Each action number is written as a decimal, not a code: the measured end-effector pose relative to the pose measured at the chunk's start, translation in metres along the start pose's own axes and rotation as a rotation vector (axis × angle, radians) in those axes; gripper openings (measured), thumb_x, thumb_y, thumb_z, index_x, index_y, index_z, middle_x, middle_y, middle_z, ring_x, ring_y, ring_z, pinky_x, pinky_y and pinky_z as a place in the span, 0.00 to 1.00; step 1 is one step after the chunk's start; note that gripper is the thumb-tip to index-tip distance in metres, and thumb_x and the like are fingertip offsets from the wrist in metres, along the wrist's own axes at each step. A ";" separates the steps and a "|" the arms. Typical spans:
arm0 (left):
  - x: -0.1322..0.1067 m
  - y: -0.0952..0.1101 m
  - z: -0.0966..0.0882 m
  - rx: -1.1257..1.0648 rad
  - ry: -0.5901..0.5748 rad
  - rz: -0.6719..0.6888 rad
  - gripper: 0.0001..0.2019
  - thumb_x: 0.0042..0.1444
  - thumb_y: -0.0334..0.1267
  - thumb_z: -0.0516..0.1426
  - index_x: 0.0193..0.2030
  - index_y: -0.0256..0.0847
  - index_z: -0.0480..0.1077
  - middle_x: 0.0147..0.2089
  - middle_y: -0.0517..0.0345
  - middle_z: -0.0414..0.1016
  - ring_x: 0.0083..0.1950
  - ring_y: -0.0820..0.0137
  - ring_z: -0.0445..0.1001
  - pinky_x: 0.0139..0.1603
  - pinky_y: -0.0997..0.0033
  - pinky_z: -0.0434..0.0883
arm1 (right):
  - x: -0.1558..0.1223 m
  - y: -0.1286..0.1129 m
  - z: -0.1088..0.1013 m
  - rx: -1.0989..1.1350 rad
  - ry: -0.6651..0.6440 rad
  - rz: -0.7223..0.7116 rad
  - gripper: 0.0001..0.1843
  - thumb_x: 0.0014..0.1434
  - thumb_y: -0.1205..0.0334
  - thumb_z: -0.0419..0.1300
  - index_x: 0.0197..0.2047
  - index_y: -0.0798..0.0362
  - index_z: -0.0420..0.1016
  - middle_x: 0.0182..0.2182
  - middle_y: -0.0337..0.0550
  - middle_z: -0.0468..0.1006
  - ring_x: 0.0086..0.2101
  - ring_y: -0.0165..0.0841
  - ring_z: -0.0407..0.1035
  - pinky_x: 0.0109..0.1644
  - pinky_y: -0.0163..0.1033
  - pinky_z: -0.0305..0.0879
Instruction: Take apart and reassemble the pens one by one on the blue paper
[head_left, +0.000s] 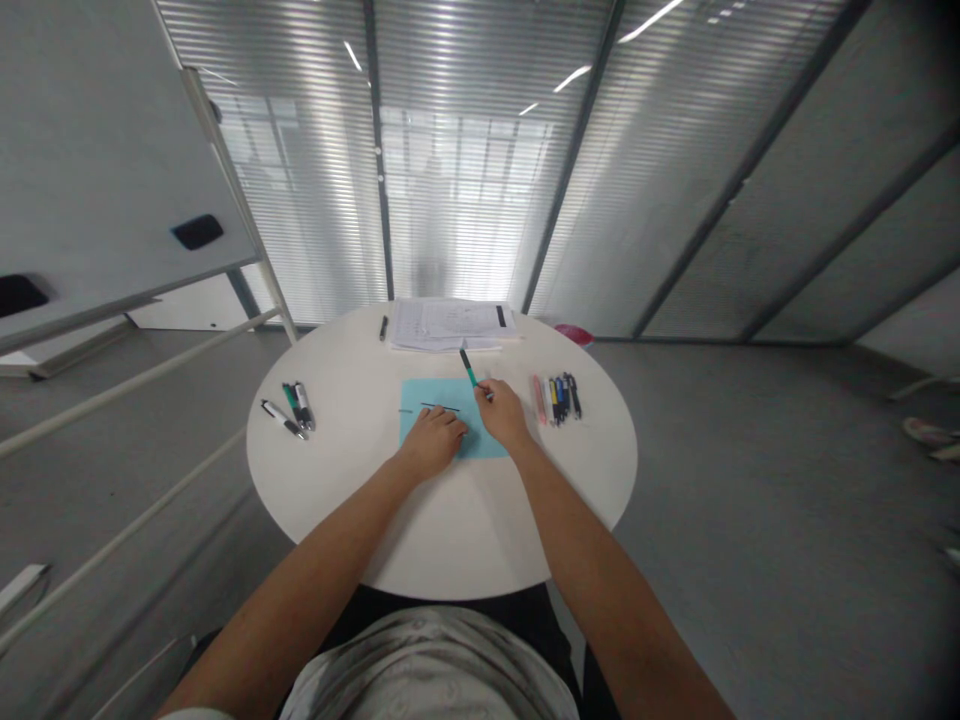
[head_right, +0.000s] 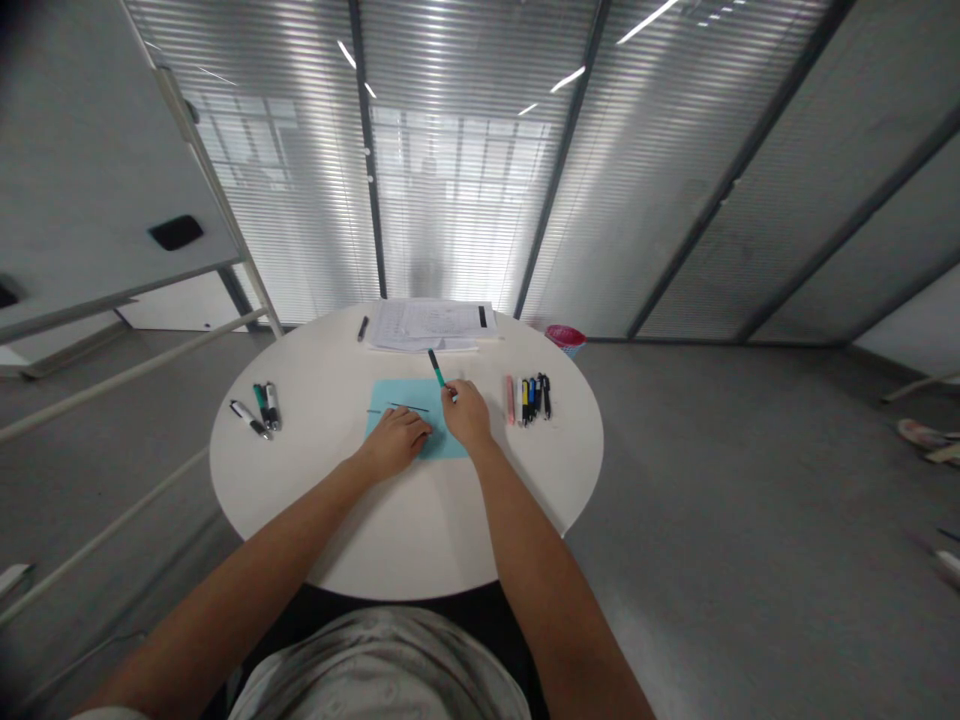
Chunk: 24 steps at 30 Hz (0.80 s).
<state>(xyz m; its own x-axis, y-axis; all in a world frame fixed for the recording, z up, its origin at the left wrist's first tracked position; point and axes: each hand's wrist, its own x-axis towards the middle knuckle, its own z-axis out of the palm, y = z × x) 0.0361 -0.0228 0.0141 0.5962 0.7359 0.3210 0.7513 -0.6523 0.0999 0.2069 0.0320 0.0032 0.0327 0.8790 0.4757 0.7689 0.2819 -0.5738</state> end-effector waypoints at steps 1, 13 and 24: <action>0.000 -0.001 0.001 -0.004 0.004 0.004 0.11 0.61 0.34 0.51 0.43 0.41 0.75 0.40 0.50 0.75 0.44 0.62 0.67 0.44 0.61 0.60 | 0.000 0.000 0.000 0.002 -0.001 0.000 0.10 0.62 0.61 0.53 0.40 0.53 0.74 0.37 0.45 0.76 0.36 0.33 0.69 0.44 0.38 0.64; 0.001 -0.010 0.014 -0.055 0.072 -0.007 0.15 0.61 0.32 0.50 0.51 0.37 0.74 0.43 0.47 0.72 0.45 0.63 0.67 0.47 0.63 0.64 | 0.000 0.000 -0.002 -0.015 -0.001 0.016 0.10 0.61 0.61 0.53 0.40 0.52 0.75 0.37 0.45 0.76 0.36 0.34 0.69 0.43 0.38 0.64; -0.002 0.003 -0.007 0.089 -0.039 0.083 0.10 0.58 0.32 0.53 0.41 0.41 0.75 0.41 0.51 0.72 0.44 0.62 0.68 0.46 0.60 0.61 | 0.001 -0.003 -0.002 -0.044 -0.030 0.024 0.10 0.62 0.61 0.52 0.40 0.52 0.75 0.38 0.45 0.77 0.37 0.33 0.70 0.45 0.37 0.63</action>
<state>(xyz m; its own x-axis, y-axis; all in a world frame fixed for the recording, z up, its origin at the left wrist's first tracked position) 0.0356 -0.0275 0.0203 0.6668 0.6876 0.2874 0.7200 -0.6939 -0.0104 0.2062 0.0308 0.0066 0.0330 0.8964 0.4420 0.7953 0.2443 -0.5549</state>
